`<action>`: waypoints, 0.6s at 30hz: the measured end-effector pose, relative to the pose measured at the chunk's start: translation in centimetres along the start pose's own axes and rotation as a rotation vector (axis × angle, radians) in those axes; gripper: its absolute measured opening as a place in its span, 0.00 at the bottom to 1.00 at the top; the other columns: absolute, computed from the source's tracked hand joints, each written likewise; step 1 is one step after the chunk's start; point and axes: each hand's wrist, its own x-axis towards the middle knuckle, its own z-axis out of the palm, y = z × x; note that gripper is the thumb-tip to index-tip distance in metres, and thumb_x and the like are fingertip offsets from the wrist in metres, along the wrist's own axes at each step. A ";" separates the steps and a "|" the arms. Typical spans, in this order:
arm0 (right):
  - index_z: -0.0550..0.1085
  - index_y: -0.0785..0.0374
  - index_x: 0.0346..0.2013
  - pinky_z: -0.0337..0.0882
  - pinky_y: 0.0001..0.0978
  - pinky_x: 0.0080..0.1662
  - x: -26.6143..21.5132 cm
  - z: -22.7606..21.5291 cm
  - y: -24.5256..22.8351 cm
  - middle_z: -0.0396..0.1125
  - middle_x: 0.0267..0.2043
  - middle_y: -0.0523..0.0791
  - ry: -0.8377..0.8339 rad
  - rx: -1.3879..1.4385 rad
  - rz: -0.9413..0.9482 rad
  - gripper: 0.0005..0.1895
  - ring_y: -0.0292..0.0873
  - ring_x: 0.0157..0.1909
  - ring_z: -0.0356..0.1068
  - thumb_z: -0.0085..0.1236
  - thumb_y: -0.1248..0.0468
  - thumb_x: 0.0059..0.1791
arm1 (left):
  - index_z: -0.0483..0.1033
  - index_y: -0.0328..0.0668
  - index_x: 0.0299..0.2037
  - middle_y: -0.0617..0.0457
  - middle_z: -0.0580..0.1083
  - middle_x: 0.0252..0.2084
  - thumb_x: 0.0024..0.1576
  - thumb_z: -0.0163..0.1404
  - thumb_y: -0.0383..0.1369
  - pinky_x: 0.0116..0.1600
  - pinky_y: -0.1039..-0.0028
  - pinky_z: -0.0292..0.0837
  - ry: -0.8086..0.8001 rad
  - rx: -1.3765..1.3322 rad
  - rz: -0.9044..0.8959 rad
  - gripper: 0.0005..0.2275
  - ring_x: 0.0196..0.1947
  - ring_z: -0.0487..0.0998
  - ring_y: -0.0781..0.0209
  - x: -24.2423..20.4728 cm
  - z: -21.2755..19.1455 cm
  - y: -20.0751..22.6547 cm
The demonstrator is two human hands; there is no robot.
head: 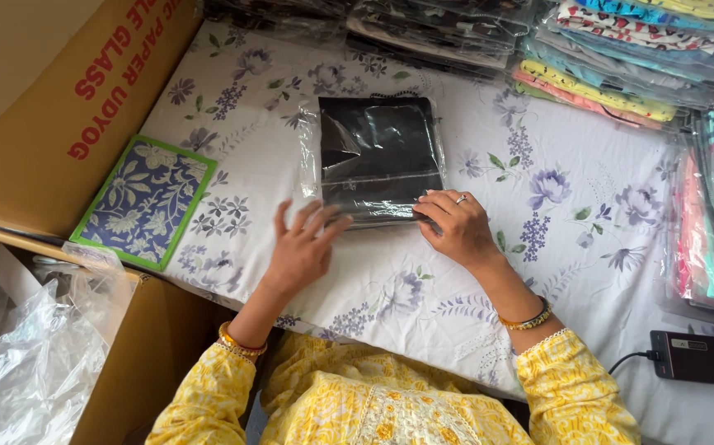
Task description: Fold black pants and place them into a plastic bag.
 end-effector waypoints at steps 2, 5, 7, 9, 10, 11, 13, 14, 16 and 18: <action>0.79 0.59 0.40 0.70 0.39 0.51 -0.1 0.0 0.0 0.75 0.45 0.41 -0.002 0.007 -0.003 0.13 0.45 0.52 0.75 0.68 0.68 0.41 | 0.69 0.60 0.64 0.58 0.67 0.67 0.51 0.55 0.27 0.76 0.44 0.38 -0.052 -0.103 0.156 0.28 0.69 0.63 0.56 0.5 0.0 0.9; 0.79 0.58 0.40 0.70 0.39 0.51 0.1 0.0 -0.1 0.75 0.45 0.41 0.005 0.006 -0.008 0.13 0.45 0.52 0.75 0.68 0.68 0.41 | 0.66 0.59 0.68 0.56 0.65 0.70 0.51 0.54 0.29 0.75 0.42 0.35 -0.187 -0.128 0.167 0.30 0.74 0.58 0.53 2.2 -0.2 1.2; 0.79 0.59 0.40 0.71 0.39 0.50 -0.1 0.0 -0.1 0.75 0.45 0.41 0.015 -0.003 -0.010 0.13 0.44 0.52 0.75 0.68 0.68 0.41 | 0.63 0.58 0.71 0.53 0.62 0.73 0.57 0.50 0.31 0.75 0.43 0.40 -0.162 0.008 0.277 0.29 0.75 0.57 0.50 3.1 0.5 1.0; 0.79 0.59 0.40 0.70 0.39 0.50 -0.1 0.1 0.1 0.75 0.45 0.41 0.009 -0.002 -0.006 0.13 0.44 0.52 0.75 0.68 0.68 0.41 | 0.62 0.57 0.72 0.50 0.61 0.73 0.57 0.49 0.31 0.73 0.45 0.45 -0.213 0.033 0.306 0.29 0.73 0.58 0.48 3.6 1.4 0.9; 0.79 0.58 0.40 0.70 0.39 0.50 -0.2 0.1 0.1 0.75 0.45 0.41 -0.002 0.004 -0.003 0.13 0.44 0.53 0.75 0.68 0.68 0.41 | 0.61 0.55 0.73 0.47 0.61 0.73 0.57 0.48 0.32 0.71 0.47 0.50 -0.269 0.057 0.330 0.30 0.71 0.60 0.45 3.9 1.8 0.8; 0.79 0.58 0.40 0.70 0.39 0.50 -0.2 -0.1 0.1 0.75 0.45 0.41 0.001 0.000 -0.003 0.13 0.44 0.53 0.75 0.68 0.68 0.41 | 0.61 0.55 0.73 0.47 0.61 0.73 0.57 0.48 0.32 0.71 0.47 0.50 -0.265 0.057 0.333 0.30 0.71 0.60 0.45 4.2 1.6 0.8; 0.79 0.58 0.42 0.68 0.40 0.53 -0.1 -0.3 0.3 0.74 0.48 0.42 -0.025 0.027 -0.001 0.16 0.44 0.55 0.72 0.70 0.66 0.40 | 0.61 0.50 0.72 0.43 0.64 0.70 0.58 0.49 0.32 0.69 0.50 0.57 -0.326 -0.088 0.307 0.28 0.68 0.65 0.43 5.1 1.1 0.8; 0.79 0.58 0.42 0.68 0.40 0.53 0.1 -0.6 0.0 0.74 0.48 0.42 -0.024 0.024 0.003 0.16 0.44 0.55 0.72 0.70 0.66 0.40 | 0.61 0.50 0.72 0.43 0.64 0.70 0.58 0.49 0.32 0.69 0.50 0.57 -0.326 -0.090 0.312 0.28 0.68 0.65 0.43 5.4 0.6 1.0; 0.79 0.60 0.45 0.65 0.44 0.55 0.4 -1.1 -0.4 0.71 0.50 0.44 -0.056 0.040 -0.003 0.24 0.47 0.56 0.69 0.74 0.61 0.36 | 0.67 0.50 0.67 0.44 0.71 0.65 0.54 0.49 0.29 0.65 0.57 0.65 -0.315 -0.194 0.252 0.27 0.63 0.72 0.46 6.1 -0.5 1.2; 0.79 0.60 0.46 0.64 0.45 0.56 0.5 -1.0 -0.4 0.70 0.49 0.43 -0.042 0.000 -0.010 0.25 0.47 0.56 0.68 0.74 0.61 0.36 | 0.69 0.50 0.64 0.45 0.74 0.60 0.54 0.48 0.28 0.59 0.59 0.70 -0.291 -0.239 0.245 0.24 0.58 0.76 0.46 6.8 -1.5 1.6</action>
